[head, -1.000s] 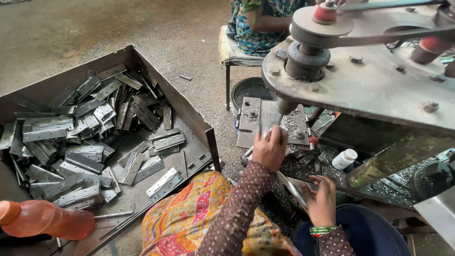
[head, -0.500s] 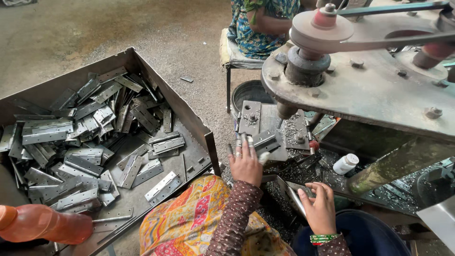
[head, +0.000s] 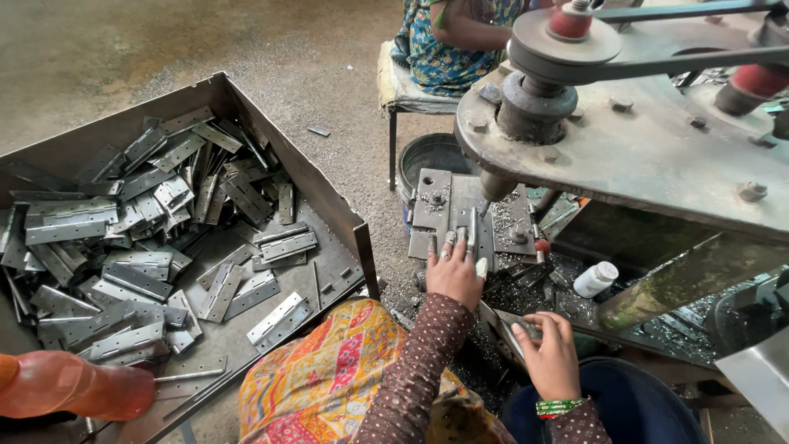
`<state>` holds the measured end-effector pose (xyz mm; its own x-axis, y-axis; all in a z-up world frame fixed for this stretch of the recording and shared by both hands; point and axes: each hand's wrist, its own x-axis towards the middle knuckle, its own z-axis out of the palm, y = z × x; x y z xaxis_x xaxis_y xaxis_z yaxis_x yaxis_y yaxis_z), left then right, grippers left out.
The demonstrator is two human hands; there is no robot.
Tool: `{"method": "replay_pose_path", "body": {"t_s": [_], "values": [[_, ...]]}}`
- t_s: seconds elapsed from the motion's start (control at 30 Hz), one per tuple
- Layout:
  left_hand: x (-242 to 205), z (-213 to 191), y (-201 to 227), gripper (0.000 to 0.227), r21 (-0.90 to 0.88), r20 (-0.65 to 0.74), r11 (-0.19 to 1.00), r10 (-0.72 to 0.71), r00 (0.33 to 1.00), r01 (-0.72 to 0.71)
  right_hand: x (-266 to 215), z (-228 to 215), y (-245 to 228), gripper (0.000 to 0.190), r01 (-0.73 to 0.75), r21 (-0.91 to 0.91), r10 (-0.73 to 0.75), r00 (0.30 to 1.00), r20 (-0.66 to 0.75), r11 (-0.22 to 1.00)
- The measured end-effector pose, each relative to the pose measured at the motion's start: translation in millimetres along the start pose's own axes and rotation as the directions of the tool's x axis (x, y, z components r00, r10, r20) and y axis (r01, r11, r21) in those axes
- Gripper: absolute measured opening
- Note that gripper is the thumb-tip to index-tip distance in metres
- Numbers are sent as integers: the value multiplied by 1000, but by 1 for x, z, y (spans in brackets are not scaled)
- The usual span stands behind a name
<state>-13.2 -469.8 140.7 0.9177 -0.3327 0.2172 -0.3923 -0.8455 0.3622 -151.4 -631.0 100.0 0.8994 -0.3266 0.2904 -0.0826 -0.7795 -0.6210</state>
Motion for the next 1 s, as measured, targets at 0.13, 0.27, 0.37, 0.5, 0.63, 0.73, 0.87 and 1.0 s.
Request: {"method": "replay_pose_path", "body": {"t_s": [0.13,0.27,0.37,0.5,0.63,0.73,0.87,1.0], "values": [[0,-9,-1,40,43,62,999,9,998,-12,-6,17,24,52,38,-216,-1,986,167,976],[-7,-7,-2,41,31,47,999,7,999,-9,-26,47,53,57,-97,-401,286,850,443,911],[-10,-3,-2,41,25,-7,999,26,1000,-26,-36,56,69,61,84,-278,22,933,359,957],[-5,-3,-6,42,2,-41,999,34,999,-34,-7,52,72,71,-7,-355,233,767,598,935],[-8,-3,-12,45,-51,-42,998,22,999,-24,11,44,68,69,11,-343,216,758,615,939],[-3,-5,-13,40,-17,19,1000,21,1000,-20,-3,53,75,65,6,-344,207,789,579,939],[1,-5,-15,41,20,-75,998,53,996,-51,-45,89,103,64,-37,-380,206,886,415,924],[-17,4,-15,46,33,-103,998,65,993,-61,-65,102,124,71,-18,-343,188,862,471,939]]}}
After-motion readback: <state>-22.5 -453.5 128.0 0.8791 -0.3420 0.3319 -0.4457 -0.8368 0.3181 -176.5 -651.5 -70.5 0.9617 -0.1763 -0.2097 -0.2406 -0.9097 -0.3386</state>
